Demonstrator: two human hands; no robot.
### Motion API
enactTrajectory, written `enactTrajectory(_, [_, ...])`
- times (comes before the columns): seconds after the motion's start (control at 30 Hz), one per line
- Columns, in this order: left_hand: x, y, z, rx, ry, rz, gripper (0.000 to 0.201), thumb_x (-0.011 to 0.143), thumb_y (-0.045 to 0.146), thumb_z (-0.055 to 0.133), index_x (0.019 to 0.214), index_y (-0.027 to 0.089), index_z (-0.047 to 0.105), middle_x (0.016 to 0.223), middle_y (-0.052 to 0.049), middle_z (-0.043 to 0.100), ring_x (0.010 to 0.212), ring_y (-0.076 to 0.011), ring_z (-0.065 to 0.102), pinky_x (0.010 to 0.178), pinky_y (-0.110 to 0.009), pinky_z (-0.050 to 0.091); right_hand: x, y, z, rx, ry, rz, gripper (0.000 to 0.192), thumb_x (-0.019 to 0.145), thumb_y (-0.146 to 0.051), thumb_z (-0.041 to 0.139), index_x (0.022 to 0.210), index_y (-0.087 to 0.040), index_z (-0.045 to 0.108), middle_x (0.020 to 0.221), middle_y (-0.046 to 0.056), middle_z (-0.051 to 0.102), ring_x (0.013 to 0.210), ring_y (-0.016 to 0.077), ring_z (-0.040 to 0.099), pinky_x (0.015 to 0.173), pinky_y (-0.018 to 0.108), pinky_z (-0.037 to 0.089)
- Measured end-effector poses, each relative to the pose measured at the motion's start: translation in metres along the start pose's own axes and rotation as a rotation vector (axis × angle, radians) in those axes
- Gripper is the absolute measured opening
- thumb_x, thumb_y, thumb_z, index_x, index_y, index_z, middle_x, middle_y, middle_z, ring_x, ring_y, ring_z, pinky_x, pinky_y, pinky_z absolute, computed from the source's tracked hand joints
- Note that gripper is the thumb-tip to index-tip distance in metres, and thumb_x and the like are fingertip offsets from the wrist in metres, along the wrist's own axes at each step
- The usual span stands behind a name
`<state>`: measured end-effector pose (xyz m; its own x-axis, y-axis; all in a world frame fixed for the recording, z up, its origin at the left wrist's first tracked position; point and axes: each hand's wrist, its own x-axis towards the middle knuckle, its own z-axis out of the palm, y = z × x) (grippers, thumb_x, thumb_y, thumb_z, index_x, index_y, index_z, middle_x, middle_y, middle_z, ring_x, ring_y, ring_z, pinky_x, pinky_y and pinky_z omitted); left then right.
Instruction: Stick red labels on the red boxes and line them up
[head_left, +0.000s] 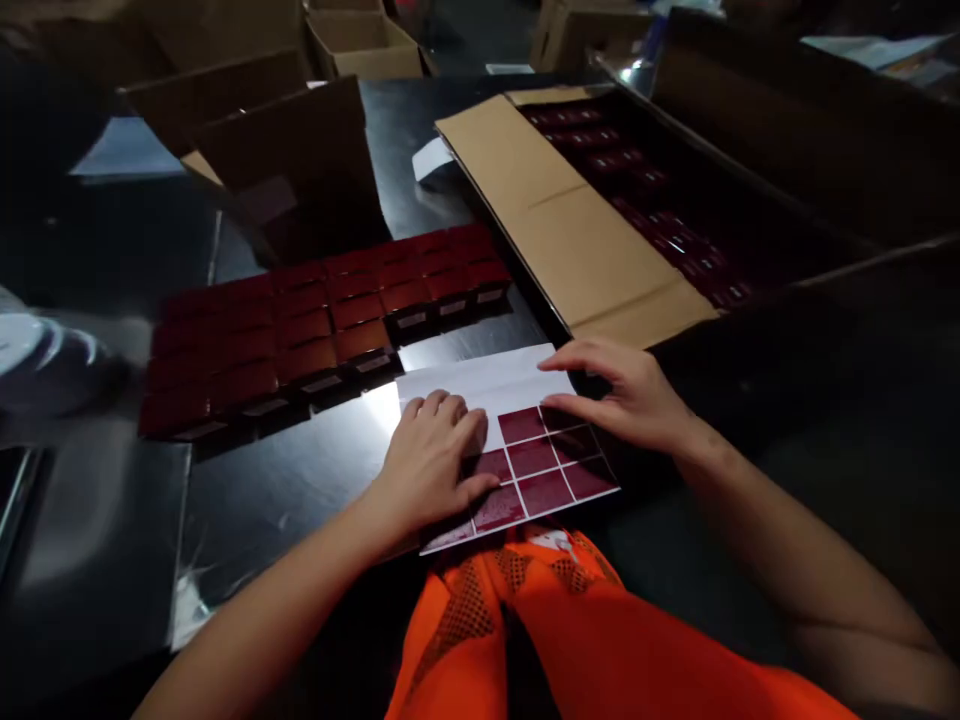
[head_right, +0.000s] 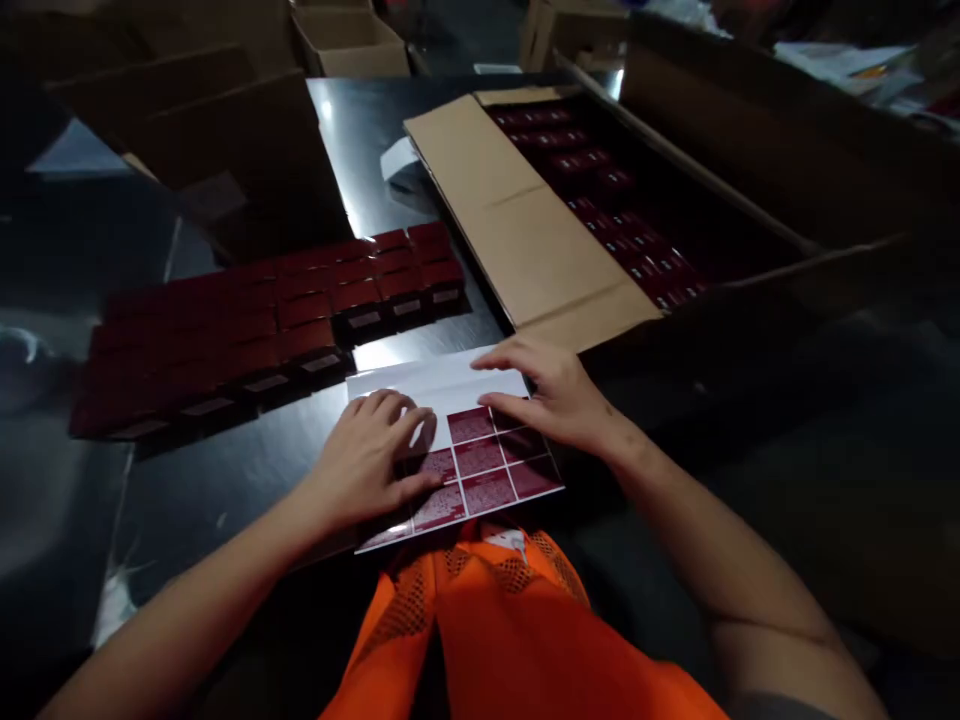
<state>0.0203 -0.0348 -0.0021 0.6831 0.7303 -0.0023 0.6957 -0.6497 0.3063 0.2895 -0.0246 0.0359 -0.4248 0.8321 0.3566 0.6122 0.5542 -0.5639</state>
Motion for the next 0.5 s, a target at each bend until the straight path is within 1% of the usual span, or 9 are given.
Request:
enactTrajectory(0.03, [0.001, -0.003, 0.003, -0.016, 0.023, 0.022, 0.071, 0.080, 0.066, 0.066, 0.131, 0.018, 0.056, 0.133, -0.017, 0.057, 0.128, -0.0384, 0.048, 0.104, -0.055, 0.042, -0.016, 0.003, -0.004, -0.026, -0.054, 0.022, 0.027, 0.092, -0.036, 0.071, 0.116, -0.023, 0.068, 0.109, 0.007, 0.070, 0.100, 0.0231, 0.068, 0.091, 0.038, 0.058])
enactTrajectory(0.1, [0.004, -0.007, 0.011, -0.042, 0.055, 0.056, 0.087, 0.078, 0.072, 0.064, 0.142, 0.015, 0.047, 0.150, -0.019, 0.046, 0.144, -0.0397, 0.035, 0.114, -0.056, 0.034, -0.041, 0.011, -0.001, -0.031, -0.136, 0.049, 0.032, 0.095, -0.037, 0.066, 0.124, -0.022, 0.066, 0.121, 0.010, 0.068, 0.116, 0.0264, 0.063, 0.100, 0.042, 0.055])
enactTrajectory(0.13, [0.005, -0.008, 0.015, -0.048, 0.049, 0.066, 0.092, 0.078, 0.074, 0.062, 0.146, 0.014, 0.044, 0.154, -0.020, 0.041, 0.147, -0.0394, 0.030, 0.117, -0.057, 0.031, -0.048, 0.016, 0.003, -0.034, -0.161, 0.052, 0.036, 0.096, -0.037, 0.065, 0.128, -0.020, 0.065, 0.127, 0.011, 0.065, 0.124, 0.0280, 0.059, 0.105, 0.045, 0.051])
enactTrajectory(0.2, [0.008, -0.009, 0.021, -0.048, 0.008, 0.062, 0.095, 0.079, 0.075, 0.060, 0.148, 0.013, 0.041, 0.157, -0.019, 0.039, 0.149, -0.0386, 0.028, 0.119, -0.058, 0.028, -0.054, 0.024, 0.016, -0.072, -0.196, 0.049, 0.040, 0.096, -0.035, 0.065, 0.132, -0.018, 0.062, 0.134, 0.013, 0.062, 0.134, 0.0308, 0.051, 0.110, 0.050, 0.046])
enactTrajectory(0.27, [0.010, -0.010, 0.025, -0.034, -0.032, 0.042, 0.091, 0.080, 0.074, 0.059, 0.148, 0.015, 0.043, 0.157, -0.019, 0.039, 0.148, -0.0377, 0.031, 0.119, -0.059, 0.028, -0.053, 0.030, 0.030, -0.116, -0.217, 0.053, 0.040, 0.095, -0.030, 0.067, 0.132, -0.017, 0.063, 0.133, 0.014, 0.063, 0.130, 0.0316, 0.054, 0.108, 0.052, 0.047])
enactTrajectory(0.33, [0.012, -0.009, 0.026, -0.022, -0.042, 0.021, 0.084, 0.081, 0.072, 0.060, 0.144, 0.017, 0.048, 0.155, -0.018, 0.042, 0.147, -0.0370, 0.035, 0.118, -0.059, 0.030, -0.050, 0.033, 0.040, -0.116, -0.199, 0.060, 0.035, 0.093, -0.028, 0.068, 0.127, -0.017, 0.067, 0.124, 0.013, 0.068, 0.119, 0.0293, 0.062, 0.102, 0.049, 0.052])
enactTrajectory(0.4, [0.012, -0.007, 0.025, -0.015, -0.033, 0.012, 0.078, 0.082, 0.069, 0.061, 0.141, 0.018, 0.052, 0.153, -0.017, 0.046, 0.145, -0.0364, 0.038, 0.117, -0.060, 0.033, -0.050, 0.034, 0.046, -0.095, -0.119, 0.042, 0.028, 0.095, -0.027, 0.066, 0.121, -0.018, 0.070, 0.112, 0.011, 0.072, 0.106, 0.0265, 0.067, 0.097, 0.048, 0.055])
enactTrajectory(0.43, [0.011, -0.006, 0.024, -0.014, -0.022, 0.015, 0.075, 0.083, 0.068, 0.061, 0.139, 0.019, 0.053, 0.152, -0.016, 0.047, 0.144, -0.0361, 0.040, 0.116, -0.060, 0.034, -0.051, 0.033, 0.048, -0.091, -0.067, 0.022, 0.026, 0.096, -0.027, 0.064, 0.119, -0.019, 0.071, 0.109, 0.010, 0.073, 0.103, 0.0260, 0.068, 0.097, 0.049, 0.055])
enactTrajectory(0.5, [0.010, -0.004, 0.023, -0.011, 0.002, 0.023, 0.071, 0.084, 0.065, 0.062, 0.138, 0.019, 0.055, 0.150, -0.016, 0.050, 0.142, -0.0361, 0.043, 0.115, -0.061, 0.035, -0.056, 0.032, 0.051, -0.102, 0.026, -0.024, 0.025, 0.098, -0.028, 0.061, 0.120, -0.023, 0.070, 0.110, 0.009, 0.074, 0.102, 0.0267, 0.069, 0.099, 0.055, 0.053])
